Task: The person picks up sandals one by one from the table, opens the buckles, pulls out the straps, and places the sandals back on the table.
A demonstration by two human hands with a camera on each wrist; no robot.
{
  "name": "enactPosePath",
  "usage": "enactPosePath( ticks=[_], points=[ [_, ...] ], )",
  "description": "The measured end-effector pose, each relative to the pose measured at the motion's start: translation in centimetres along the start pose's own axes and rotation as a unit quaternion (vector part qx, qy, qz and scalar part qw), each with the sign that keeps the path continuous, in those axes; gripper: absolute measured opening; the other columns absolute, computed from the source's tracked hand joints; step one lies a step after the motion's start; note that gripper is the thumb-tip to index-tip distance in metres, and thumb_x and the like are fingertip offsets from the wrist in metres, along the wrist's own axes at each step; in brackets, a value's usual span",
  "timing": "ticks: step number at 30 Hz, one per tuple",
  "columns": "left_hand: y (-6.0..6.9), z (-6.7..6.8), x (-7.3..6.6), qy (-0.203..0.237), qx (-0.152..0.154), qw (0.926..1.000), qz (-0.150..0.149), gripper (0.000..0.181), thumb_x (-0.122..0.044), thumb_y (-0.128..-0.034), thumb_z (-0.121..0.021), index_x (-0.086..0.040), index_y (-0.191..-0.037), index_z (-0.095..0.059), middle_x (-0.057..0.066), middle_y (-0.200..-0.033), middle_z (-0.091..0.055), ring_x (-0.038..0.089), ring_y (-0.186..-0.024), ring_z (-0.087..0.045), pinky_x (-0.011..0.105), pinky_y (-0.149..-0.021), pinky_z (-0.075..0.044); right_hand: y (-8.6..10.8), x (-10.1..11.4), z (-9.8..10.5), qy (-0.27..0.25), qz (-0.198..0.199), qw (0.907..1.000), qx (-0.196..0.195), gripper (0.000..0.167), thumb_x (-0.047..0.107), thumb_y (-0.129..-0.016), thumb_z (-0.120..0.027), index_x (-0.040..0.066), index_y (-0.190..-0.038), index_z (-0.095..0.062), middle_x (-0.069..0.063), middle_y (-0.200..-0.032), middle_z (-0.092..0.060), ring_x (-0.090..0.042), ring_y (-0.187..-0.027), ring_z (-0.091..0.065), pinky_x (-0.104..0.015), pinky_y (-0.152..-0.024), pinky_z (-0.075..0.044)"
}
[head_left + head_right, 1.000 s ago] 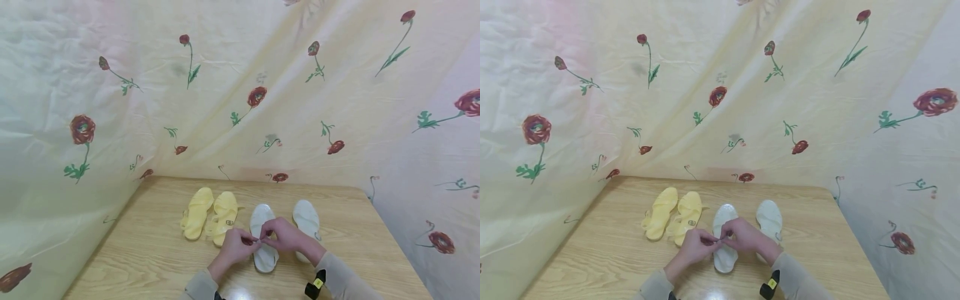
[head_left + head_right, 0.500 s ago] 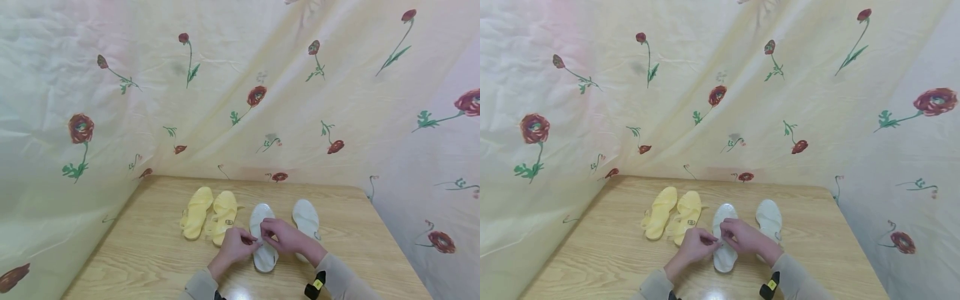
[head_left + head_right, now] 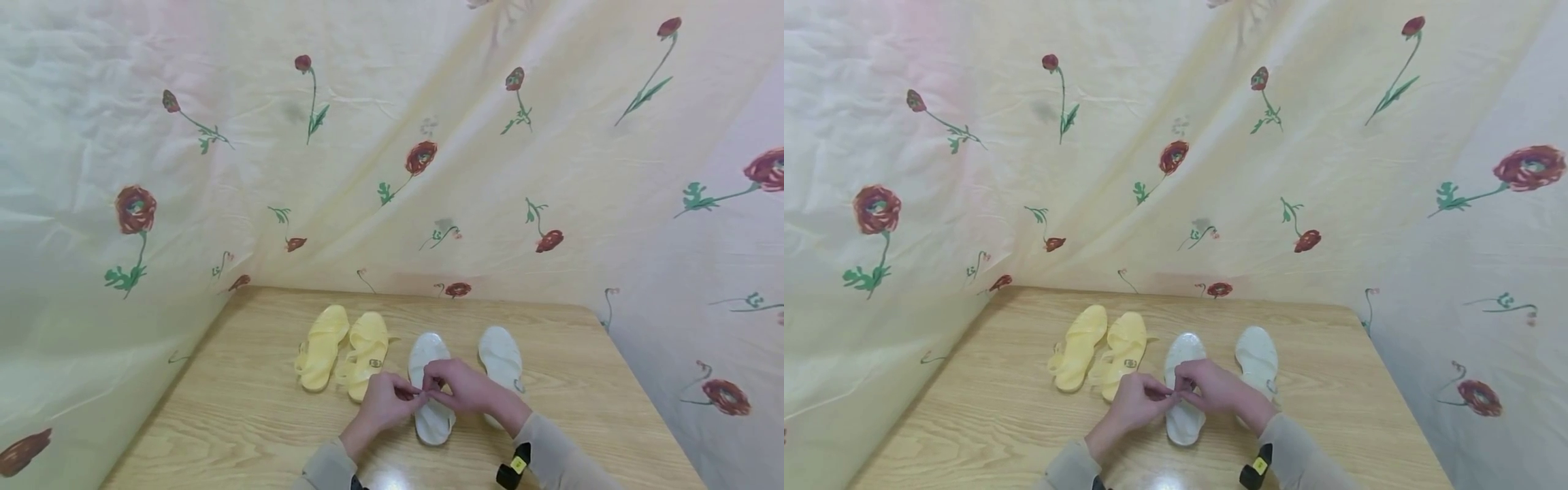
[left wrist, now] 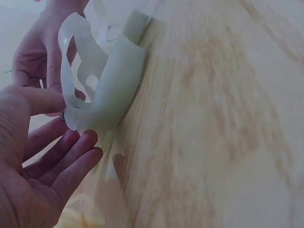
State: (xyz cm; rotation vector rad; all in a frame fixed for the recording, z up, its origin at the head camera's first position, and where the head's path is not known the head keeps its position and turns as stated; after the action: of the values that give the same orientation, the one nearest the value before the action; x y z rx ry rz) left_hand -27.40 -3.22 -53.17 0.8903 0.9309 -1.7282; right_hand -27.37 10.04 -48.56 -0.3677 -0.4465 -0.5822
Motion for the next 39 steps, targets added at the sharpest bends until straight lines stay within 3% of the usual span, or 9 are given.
enactPosePath(
  ticks=[6,11,18,26,34,39],
  points=[
    [-0.2,0.0,0.0,-0.007,0.004,1.0000,-0.005,0.016,-0.024,-0.0832,-0.089,-0.009,-0.082,-0.084,0.002,-0.074,-0.078,-0.006,-0.060,-0.060,0.016,-0.058,-0.054,0.5,0.1,-0.3,-0.001,0.027,0.9995,-0.016,0.018,-0.001,-0.097,-0.071,0.015,-0.093,-0.063,0.006,-0.092,-0.069,-0.002,-0.093,-0.068,-0.021,-0.082,-0.061],
    [-0.1,0.2,-0.1,-0.008,0.009,0.9999,-0.003,0.015,-0.022,-0.0830,-0.089,-0.008,-0.082,-0.084,0.003,-0.074,-0.078,-0.006,-0.060,-0.060,0.016,-0.058,-0.054,0.8,0.1,-0.7,0.002,0.023,0.9995,-0.023,0.017,0.001,-0.100,-0.069,0.017,-0.096,-0.062,0.008,-0.095,-0.067,-0.001,-0.096,-0.067,-0.023,-0.083,-0.062],
    [-0.1,0.1,-0.3,-0.016,0.012,0.9998,-0.001,0.014,-0.020,-0.0815,-0.089,-0.008,-0.086,-0.085,-0.001,-0.070,-0.076,-0.006,-0.059,-0.058,0.015,-0.058,-0.053,1.1,-0.2,-0.5,0.020,0.025,0.9985,-0.044,0.018,0.002,-0.096,-0.073,0.021,-0.098,-0.074,0.011,-0.097,-0.073,0.000,-0.091,-0.068,-0.023,-0.080,-0.061],
    [-0.2,-0.2,0.0,-0.017,0.017,0.9997,-0.003,0.010,-0.016,-0.0807,-0.089,-0.009,-0.086,-0.085,0.000,-0.073,-0.077,-0.006,-0.060,-0.059,0.016,-0.058,-0.054,1.1,-0.7,-0.6,0.024,0.028,0.9988,-0.034,0.012,0.008,-0.097,-0.076,0.020,-0.097,-0.078,0.008,-0.095,-0.078,-0.001,-0.090,-0.071,-0.023,-0.081,-0.061],
    [-0.3,-0.4,0.0,-0.017,0.020,0.9997,-0.005,0.012,-0.020,-0.0824,-0.090,-0.010,-0.083,-0.084,0.000,-0.074,-0.078,-0.004,-0.060,-0.060,0.017,-0.058,-0.055,1.2,-0.7,-0.5,0.024,0.066,0.9954,-0.066,0.021,-0.001,-0.091,-0.075,0.018,-0.090,-0.068,0.010,-0.089,-0.069,0.001,-0.085,-0.064,-0.018,-0.077,-0.058],
    [-0.3,-0.3,0.1,-0.013,0.012,0.9998,0.000,0.015,-0.021,-0.0824,-0.090,-0.008,-0.082,-0.084,0.001,-0.073,-0.077,-0.004,-0.060,-0.059,0.017,-0.059,-0.054,1.1,-0.5,-0.4,0.022,0.055,0.9960,-0.067,0.019,0.000,-0.091,-0.075,0.017,-0.095,-0.068,0.009,-0.091,-0.069,0.000,-0.087,-0.065,-0.020,-0.078,-0.059]
  ],
)
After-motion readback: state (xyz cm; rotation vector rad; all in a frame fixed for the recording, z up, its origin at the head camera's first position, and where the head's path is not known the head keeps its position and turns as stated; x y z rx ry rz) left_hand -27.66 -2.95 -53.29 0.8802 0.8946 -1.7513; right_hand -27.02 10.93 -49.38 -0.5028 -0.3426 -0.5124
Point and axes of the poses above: each hand's wrist, its own y-axis away from the middle knuckle, its own z-axis out of the back of the hand, x = y × z, the point moved 8 cm from there along -y, towards the middle knuckle
